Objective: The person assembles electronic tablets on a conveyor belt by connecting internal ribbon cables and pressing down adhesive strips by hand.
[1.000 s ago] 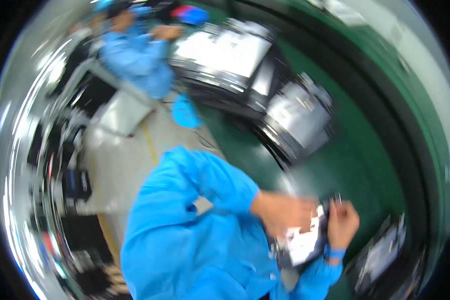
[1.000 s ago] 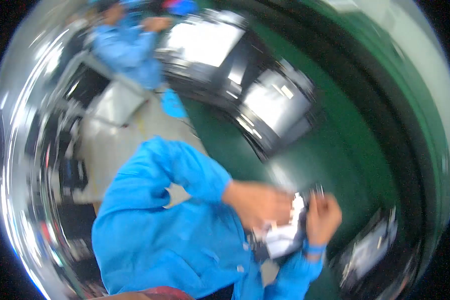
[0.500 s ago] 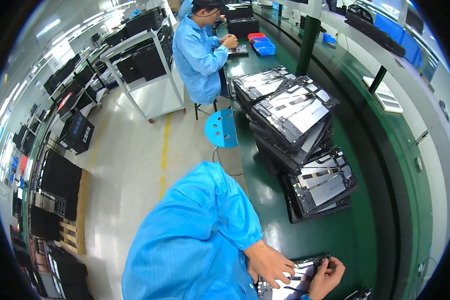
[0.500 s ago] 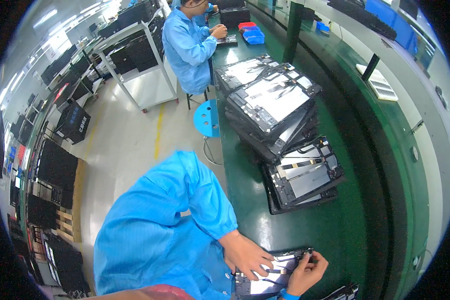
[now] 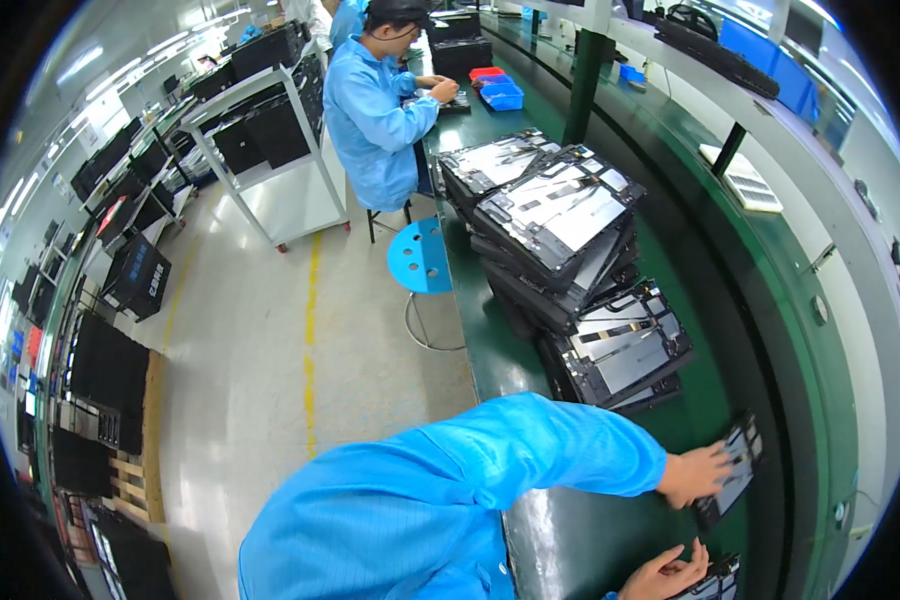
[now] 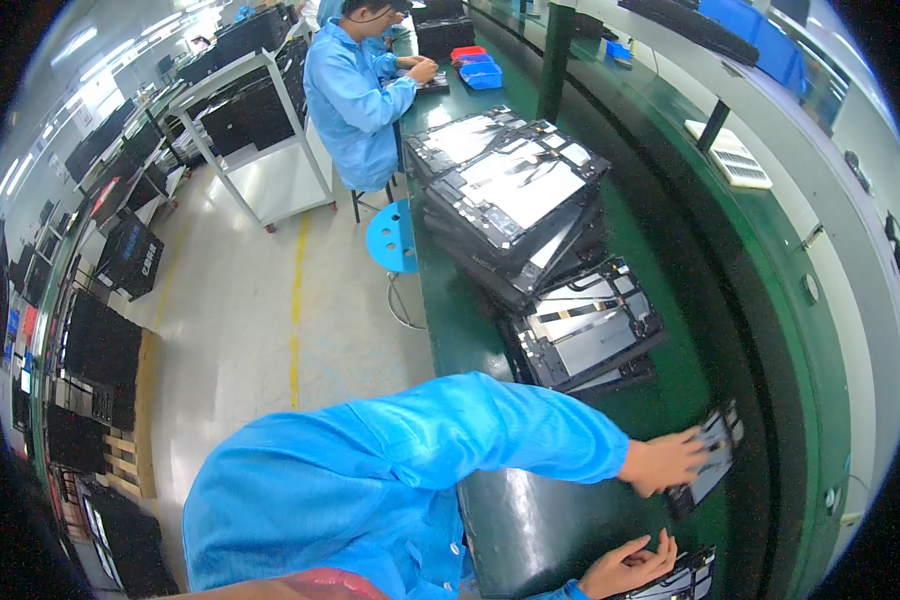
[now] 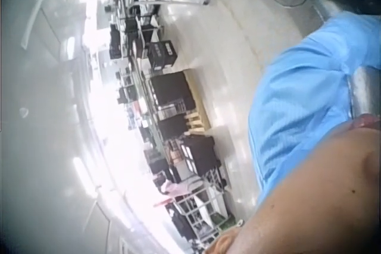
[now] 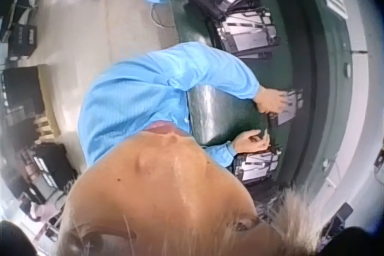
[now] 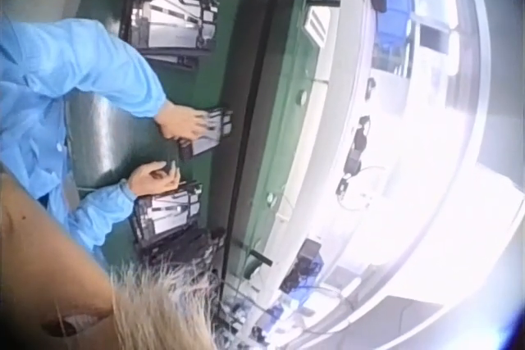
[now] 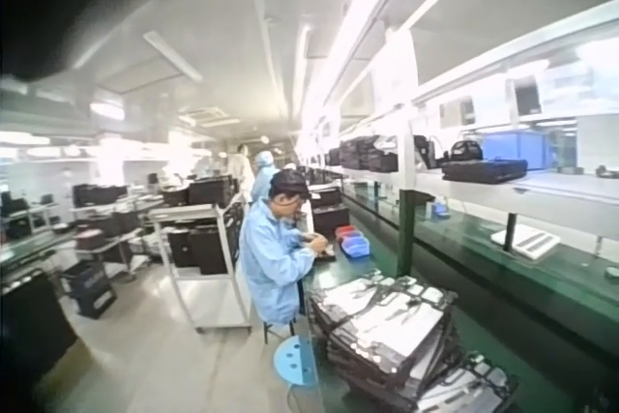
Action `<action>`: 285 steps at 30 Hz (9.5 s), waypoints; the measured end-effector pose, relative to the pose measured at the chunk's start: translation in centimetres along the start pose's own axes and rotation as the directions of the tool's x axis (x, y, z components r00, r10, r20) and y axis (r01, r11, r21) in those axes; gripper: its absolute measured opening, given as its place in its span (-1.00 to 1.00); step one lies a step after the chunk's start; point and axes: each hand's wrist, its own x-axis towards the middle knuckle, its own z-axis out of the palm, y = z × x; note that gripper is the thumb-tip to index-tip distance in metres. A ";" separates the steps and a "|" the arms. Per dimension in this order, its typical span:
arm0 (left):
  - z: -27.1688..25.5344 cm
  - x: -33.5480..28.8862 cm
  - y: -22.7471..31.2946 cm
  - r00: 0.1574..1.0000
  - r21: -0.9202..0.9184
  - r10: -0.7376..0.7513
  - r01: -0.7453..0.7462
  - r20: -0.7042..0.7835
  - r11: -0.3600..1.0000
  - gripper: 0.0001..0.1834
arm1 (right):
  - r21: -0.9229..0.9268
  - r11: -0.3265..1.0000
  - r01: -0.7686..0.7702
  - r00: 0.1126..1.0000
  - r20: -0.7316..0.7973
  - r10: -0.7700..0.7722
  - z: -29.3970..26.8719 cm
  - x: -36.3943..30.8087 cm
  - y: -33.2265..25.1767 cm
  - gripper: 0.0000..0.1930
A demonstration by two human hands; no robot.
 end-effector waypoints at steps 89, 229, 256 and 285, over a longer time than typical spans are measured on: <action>-15.3 -17.7 -0.8 0.623 -0.613 -0.177 0.782 0.762 0.113 -0.24 | 0.273 0.962 0.014 0.842 0.515 -0.159 5.0 0.9 -3.3 -0.85; -10.0 -18.6 14.3 0.933 -0.529 -0.346 0.342 0.096 0.777 -0.41 | 0.296 0.892 -0.341 0.909 0.346 0.232 -0.6 -6.5 -1.1 -0.93; -13.5 -20.4 11.7 0.996 -0.329 -0.015 0.043 0.085 0.943 -0.59 | 0.444 0.749 -0.491 0.866 0.340 0.367 0.4 -5.7 -1.7 -0.85; -11.7 -18.1 11.9 0.988 -0.367 0.064 -0.007 0.142 0.930 -0.56 | 0.427 0.736 -0.525 0.839 0.405 0.363 -0.9 -6.5 -0.7 -0.82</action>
